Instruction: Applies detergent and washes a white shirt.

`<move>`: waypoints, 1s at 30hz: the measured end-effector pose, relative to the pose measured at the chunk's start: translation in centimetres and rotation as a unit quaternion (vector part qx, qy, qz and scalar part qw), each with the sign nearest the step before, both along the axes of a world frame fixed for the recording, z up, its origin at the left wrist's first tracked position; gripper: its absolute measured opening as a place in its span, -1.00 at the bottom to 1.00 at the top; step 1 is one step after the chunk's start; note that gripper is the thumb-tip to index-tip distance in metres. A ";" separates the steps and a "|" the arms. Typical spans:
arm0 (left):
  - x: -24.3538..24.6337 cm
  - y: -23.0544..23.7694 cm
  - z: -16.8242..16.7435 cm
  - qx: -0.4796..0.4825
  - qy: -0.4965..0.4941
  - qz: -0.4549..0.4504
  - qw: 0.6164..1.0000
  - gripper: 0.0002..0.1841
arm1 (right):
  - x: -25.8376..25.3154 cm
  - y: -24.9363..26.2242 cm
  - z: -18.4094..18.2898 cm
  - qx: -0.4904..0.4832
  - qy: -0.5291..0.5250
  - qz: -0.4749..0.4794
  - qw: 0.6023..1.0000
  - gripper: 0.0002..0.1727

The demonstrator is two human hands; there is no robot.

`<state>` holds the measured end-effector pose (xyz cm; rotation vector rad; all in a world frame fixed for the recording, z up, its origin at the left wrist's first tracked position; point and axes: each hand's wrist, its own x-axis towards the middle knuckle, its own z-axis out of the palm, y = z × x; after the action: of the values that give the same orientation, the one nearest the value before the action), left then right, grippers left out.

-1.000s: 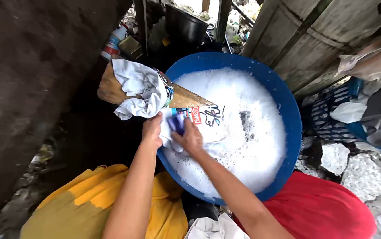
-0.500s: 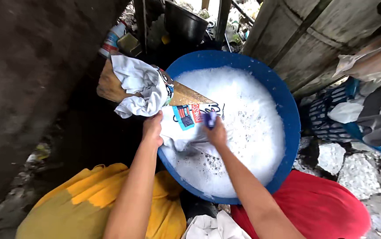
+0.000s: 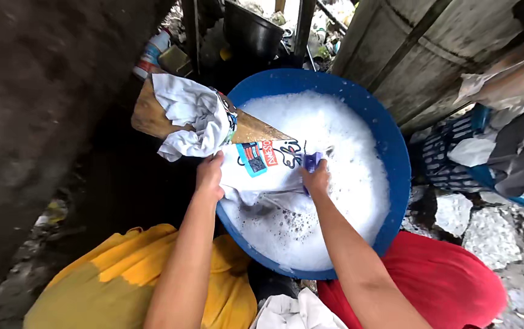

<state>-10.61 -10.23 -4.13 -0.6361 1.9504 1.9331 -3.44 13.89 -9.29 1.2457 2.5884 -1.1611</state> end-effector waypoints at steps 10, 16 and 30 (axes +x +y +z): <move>0.2 0.5 -0.3 -0.006 0.004 -0.008 1.000 -0.55 | 0.1 -2.4 0.8 0.002 0.008 0.113 0.994 -0.25; 0.2 0.9 0.0 -0.089 0.044 -0.133 0.986 -0.57 | -1.6 -1.6 1.1 -0.020 0.051 0.033 0.998 -0.15; -0.5 1.0 -0.2 0.073 -0.052 0.018 0.996 -0.45 | -6.8 -3.7 2.2 -0.003 0.077 0.068 0.995 -0.16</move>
<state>-11.14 -9.25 -4.38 -0.7205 1.7296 1.9999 -10.29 10.19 -7.07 0.9980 2.7250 -1.2849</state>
